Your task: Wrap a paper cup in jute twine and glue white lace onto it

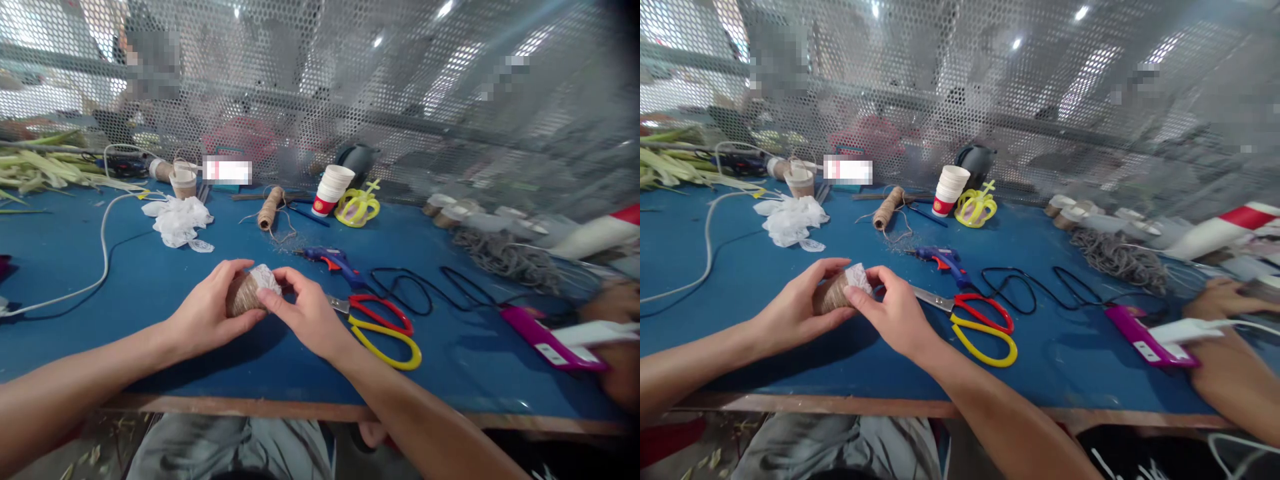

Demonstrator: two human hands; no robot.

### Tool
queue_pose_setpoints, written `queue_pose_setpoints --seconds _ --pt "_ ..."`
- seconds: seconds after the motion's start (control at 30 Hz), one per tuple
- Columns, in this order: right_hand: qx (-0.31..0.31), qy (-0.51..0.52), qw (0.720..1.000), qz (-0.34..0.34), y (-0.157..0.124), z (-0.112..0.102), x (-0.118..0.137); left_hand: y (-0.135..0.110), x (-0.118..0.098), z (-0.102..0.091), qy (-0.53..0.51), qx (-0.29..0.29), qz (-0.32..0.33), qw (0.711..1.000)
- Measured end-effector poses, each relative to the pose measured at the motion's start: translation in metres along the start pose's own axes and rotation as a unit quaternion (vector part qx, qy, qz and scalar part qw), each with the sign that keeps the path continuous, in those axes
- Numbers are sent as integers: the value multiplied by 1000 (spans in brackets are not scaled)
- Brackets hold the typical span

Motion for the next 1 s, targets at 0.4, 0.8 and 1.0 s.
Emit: queue_pose_setpoints --seconds 0.4,0.8,1.0 --pt "-25 -55 997 -39 0 -1 2 0 0 0 -38 3 -45 998" --pt "-42 -18 998 -50 -2 -5 2 -1 2 -2 -31 -12 -17 999" --pt "-59 69 996 -24 1 -11 -2 0 3 -1 -40 -1 -34 999"
Point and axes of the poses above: each hand's wrist, its own y-axis towards the middle knuckle, its own z-axis out of the palm, x = y × z, the point moved 4 cm from there along y, towards the middle knuckle
